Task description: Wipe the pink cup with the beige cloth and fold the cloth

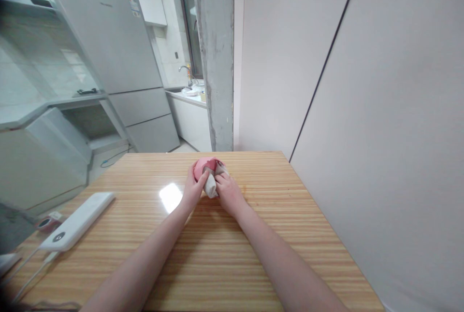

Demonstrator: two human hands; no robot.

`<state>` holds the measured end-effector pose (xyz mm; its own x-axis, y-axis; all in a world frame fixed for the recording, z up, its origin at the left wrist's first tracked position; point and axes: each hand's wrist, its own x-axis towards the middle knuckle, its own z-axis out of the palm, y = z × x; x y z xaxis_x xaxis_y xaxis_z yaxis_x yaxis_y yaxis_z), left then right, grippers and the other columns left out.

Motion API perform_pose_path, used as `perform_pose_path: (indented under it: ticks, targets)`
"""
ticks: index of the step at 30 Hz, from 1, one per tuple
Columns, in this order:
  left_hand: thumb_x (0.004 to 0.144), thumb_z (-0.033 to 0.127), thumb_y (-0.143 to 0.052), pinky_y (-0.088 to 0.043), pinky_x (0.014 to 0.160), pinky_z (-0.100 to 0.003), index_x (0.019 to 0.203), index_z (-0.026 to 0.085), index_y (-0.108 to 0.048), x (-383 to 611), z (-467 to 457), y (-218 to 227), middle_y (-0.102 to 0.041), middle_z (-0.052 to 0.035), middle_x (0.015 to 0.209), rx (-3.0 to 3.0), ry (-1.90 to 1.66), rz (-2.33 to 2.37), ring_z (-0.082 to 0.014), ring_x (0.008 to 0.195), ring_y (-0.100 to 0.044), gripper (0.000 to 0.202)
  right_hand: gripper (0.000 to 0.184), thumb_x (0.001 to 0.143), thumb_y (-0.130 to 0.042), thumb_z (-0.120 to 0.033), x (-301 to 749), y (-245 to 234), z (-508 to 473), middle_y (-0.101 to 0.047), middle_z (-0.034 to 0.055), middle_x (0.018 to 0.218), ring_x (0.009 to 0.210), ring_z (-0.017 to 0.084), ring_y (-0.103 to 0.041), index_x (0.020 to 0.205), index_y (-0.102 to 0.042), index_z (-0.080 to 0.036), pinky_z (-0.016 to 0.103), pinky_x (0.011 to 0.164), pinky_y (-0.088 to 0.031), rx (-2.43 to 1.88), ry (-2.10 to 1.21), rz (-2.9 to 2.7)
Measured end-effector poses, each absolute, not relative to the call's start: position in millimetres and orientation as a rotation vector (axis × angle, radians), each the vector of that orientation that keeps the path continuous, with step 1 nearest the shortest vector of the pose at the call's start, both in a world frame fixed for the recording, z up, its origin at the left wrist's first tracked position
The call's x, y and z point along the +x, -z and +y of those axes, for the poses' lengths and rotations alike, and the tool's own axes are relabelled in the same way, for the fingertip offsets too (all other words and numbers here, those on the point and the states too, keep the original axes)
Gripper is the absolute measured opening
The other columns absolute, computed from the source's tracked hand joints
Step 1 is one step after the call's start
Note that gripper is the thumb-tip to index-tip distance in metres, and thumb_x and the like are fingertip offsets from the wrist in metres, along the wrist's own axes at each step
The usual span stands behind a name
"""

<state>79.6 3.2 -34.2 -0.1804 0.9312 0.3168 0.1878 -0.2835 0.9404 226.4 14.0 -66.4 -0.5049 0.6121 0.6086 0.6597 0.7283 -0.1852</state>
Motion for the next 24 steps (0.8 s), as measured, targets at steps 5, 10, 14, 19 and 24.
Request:
perform_pose_path:
  ticks: [5, 10, 14, 19, 24]
  targets:
    - [0.076, 0.043, -0.063, -0.039, 0.102, -0.040, 0.132, 0.016, -0.040, 72.3, 5.6, 31.6, -0.056, -0.0131, 0.124, 1.542, -1.451, 1.339, -0.0255, 0.115, -0.054, 0.066, 0.019, 0.084, -0.059, -0.016, 230.9, 63.2, 17.0, -0.064, 0.0092, 0.102, 0.102, 0.022, -0.054, 0.101, -0.068, -0.019, 0.037, 0.085, -0.049, -0.933, 0.159, -2.297]
    - [0.076, 0.044, -0.064, -0.038, 0.103, -0.036, 0.141, 0.020, -0.027, 85.0, 1.3, 35.3, -0.053, -0.0117, 0.130, 1.433, -1.582, 1.245, -0.0240, 0.123, -0.049, 0.079, 0.020, 0.088, -0.055, -0.017, 230.0, 62.7, 13.8, -0.066, 0.0098, 0.099, 0.105, 0.022, -0.054, 0.103, -0.068, -0.018, 0.038, 0.088, -0.048, -0.911, 0.223, -2.212]
    - [0.079, 0.042, -0.062, -0.035, 0.107, -0.037, 0.140, 0.020, -0.031, 81.8, -0.4, 32.3, -0.050, -0.0111, 0.134, 1.530, -1.574, 1.243, -0.0233, 0.125, -0.047, 0.072, 0.024, 0.088, -0.054, -0.017, 226.3, 63.3, 12.4, -0.066, 0.0106, 0.104, 0.107, 0.022, -0.053, 0.109, -0.066, -0.019, 0.039, 0.087, -0.049, -0.875, 0.206, -2.193]
    - [0.077, 0.042, -0.063, -0.031, 0.109, -0.040, 0.135, 0.019, -0.042, 67.8, 4.3, 26.5, -0.051, -0.0113, 0.135, 1.616, -1.515, 1.273, -0.0251, 0.127, -0.045, 0.066, 0.024, 0.087, -0.055, -0.016, 225.2, 62.3, 14.6, -0.064, 0.0108, 0.110, 0.107, 0.023, -0.053, 0.109, -0.065, -0.018, 0.040, 0.089, -0.049, -0.914, 0.226, -2.243]
    - [0.077, 0.043, -0.064, -0.037, 0.105, -0.038, 0.138, 0.017, -0.034, 77.5, 6.6, 31.4, -0.050, -0.0142, 0.134, 1.412, -1.556, 1.292, -0.0239, 0.123, -0.049, 0.073, 0.023, 0.088, -0.054, -0.016, 227.8, 64.0, 18.2, -0.066, 0.0107, 0.105, 0.106, 0.022, -0.053, 0.107, -0.066, -0.018, 0.040, 0.089, -0.050, -0.905, 0.223, -2.255]
